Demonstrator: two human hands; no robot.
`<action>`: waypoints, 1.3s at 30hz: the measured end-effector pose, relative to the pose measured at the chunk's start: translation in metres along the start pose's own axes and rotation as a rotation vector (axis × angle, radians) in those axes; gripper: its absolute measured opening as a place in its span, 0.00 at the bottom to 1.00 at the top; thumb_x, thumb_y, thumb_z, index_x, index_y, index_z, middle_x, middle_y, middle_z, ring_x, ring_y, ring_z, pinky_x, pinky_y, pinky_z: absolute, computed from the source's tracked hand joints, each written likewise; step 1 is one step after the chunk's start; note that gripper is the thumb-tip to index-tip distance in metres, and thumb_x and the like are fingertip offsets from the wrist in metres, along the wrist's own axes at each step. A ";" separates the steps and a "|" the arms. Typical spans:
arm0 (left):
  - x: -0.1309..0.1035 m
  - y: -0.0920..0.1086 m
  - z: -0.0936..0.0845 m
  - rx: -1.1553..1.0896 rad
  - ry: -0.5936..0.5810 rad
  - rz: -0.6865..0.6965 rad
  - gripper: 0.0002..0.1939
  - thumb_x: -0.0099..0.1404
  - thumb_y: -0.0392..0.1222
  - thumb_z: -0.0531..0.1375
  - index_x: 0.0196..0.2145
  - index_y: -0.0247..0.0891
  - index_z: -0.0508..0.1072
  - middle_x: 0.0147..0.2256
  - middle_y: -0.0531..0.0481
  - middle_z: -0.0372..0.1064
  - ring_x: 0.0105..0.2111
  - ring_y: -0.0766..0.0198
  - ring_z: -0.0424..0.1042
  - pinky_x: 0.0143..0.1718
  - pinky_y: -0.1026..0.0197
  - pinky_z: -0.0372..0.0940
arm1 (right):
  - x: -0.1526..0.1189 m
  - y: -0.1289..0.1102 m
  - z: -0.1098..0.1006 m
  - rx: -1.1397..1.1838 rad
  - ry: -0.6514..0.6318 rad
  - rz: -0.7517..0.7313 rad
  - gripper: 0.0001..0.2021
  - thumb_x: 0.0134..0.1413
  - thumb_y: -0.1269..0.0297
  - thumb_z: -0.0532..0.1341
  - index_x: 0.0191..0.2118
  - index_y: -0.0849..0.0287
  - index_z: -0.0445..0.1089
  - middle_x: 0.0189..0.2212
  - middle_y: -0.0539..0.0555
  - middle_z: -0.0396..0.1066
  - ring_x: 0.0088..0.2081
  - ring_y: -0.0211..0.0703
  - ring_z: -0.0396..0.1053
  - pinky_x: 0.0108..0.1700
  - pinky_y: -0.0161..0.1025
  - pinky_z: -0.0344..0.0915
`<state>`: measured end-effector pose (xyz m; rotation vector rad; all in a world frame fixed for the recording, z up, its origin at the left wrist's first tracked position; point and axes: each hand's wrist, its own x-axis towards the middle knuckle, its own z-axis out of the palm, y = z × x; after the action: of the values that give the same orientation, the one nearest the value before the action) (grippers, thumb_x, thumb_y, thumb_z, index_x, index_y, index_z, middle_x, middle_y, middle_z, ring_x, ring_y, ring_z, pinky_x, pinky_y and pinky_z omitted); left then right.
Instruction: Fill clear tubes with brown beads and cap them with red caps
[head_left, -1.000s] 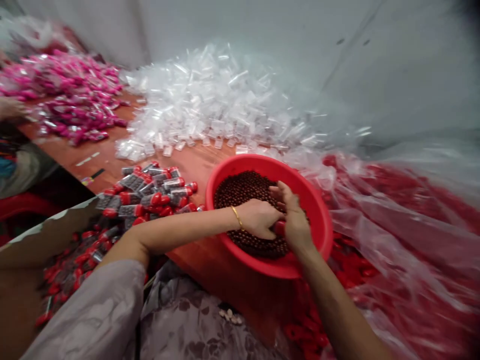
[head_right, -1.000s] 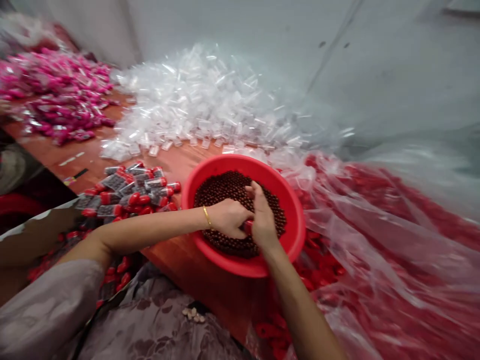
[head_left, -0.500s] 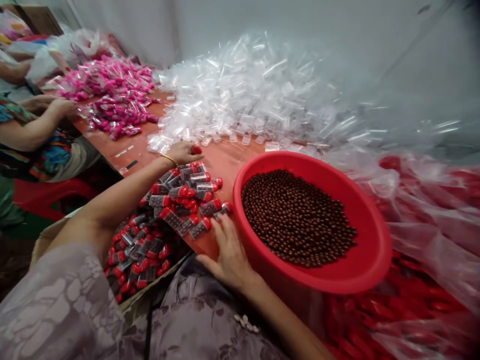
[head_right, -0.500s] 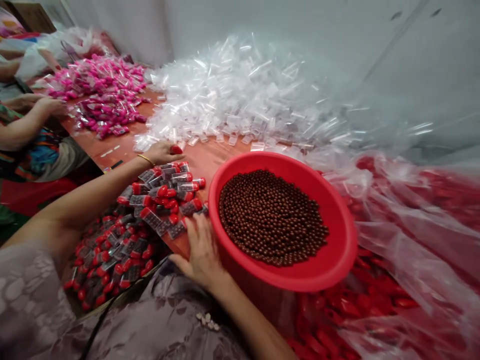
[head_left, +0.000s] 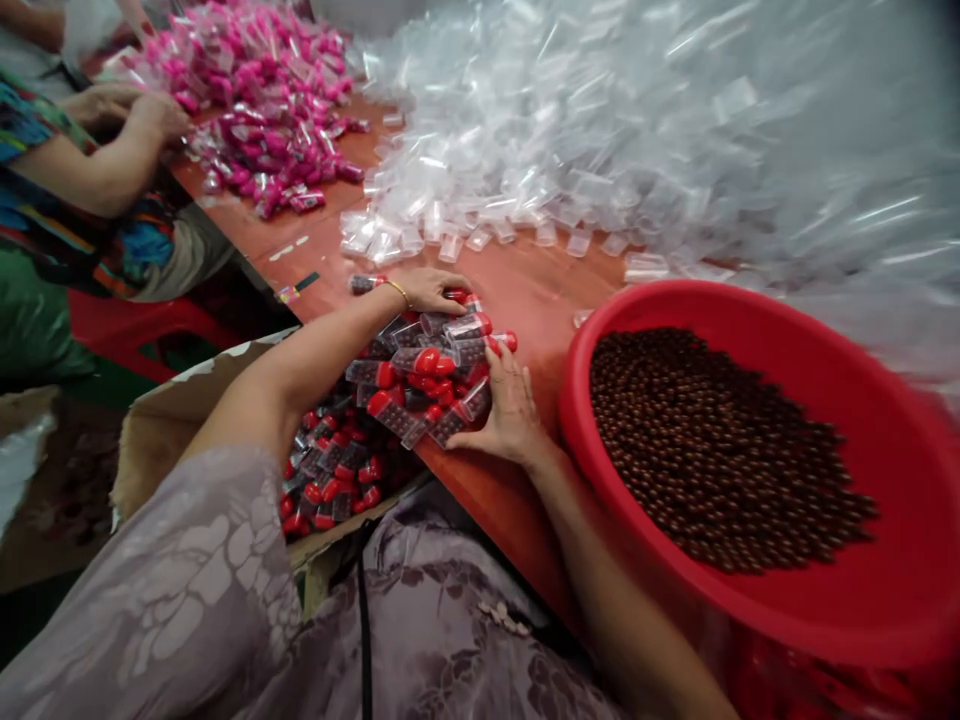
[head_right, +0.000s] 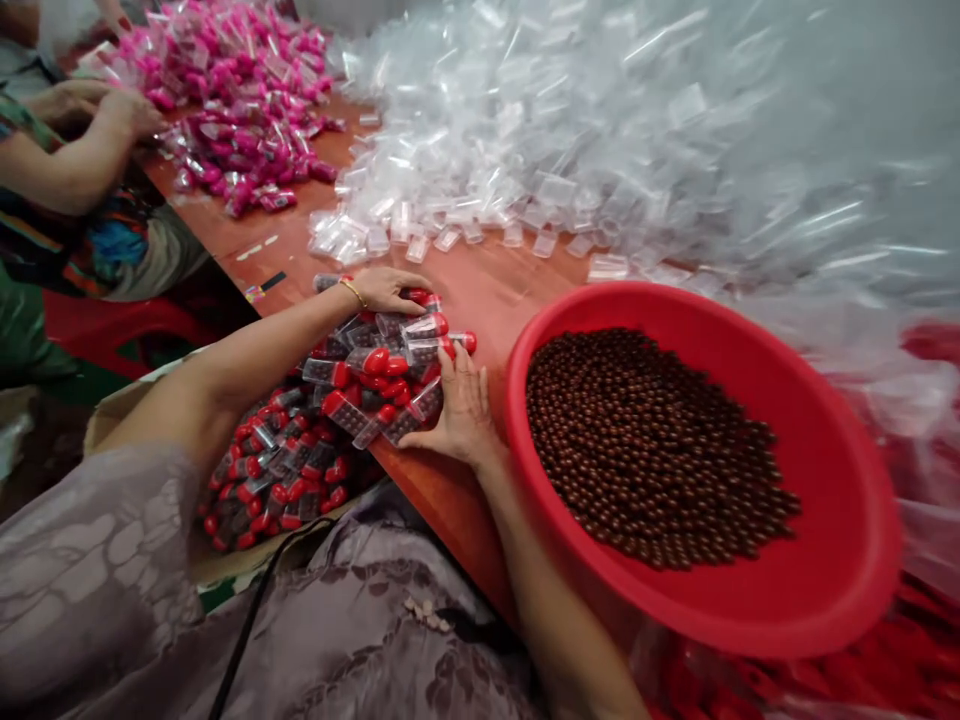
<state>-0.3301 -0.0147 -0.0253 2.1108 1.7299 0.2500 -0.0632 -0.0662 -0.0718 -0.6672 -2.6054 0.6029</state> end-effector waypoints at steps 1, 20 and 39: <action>-0.005 -0.001 0.001 0.005 0.003 -0.001 0.28 0.57 0.52 0.57 0.53 0.38 0.67 0.48 0.48 0.69 0.46 0.59 0.66 0.49 0.63 0.56 | 0.002 -0.001 0.002 0.013 0.002 -0.040 0.65 0.26 0.36 0.66 0.66 0.61 0.32 0.65 0.71 0.39 0.66 0.65 0.38 0.60 0.66 0.40; -0.313 -0.039 0.079 0.081 -0.044 -0.467 0.21 0.60 0.47 0.53 0.49 0.36 0.70 0.49 0.41 0.69 0.49 0.56 0.67 0.51 0.58 0.59 | -0.007 -0.145 0.125 0.048 -0.431 -0.442 0.31 0.50 0.68 0.61 0.61 0.64 0.56 0.61 0.68 0.53 0.64 0.59 0.45 0.62 0.57 0.46; -0.268 -0.024 0.193 0.205 -0.192 -0.606 0.38 0.45 0.56 0.62 0.54 0.41 0.67 0.44 0.38 0.65 0.47 0.45 0.61 0.52 0.46 0.51 | -0.035 -0.103 0.054 0.177 -0.414 -0.346 0.10 0.60 0.66 0.54 0.46 0.61 0.66 0.39 0.58 0.74 0.38 0.42 0.72 0.40 0.38 0.67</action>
<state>-0.3370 -0.3078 -0.1795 1.5609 2.2372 -0.3034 -0.0959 -0.1833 -0.0750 -0.0280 -2.8948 0.9218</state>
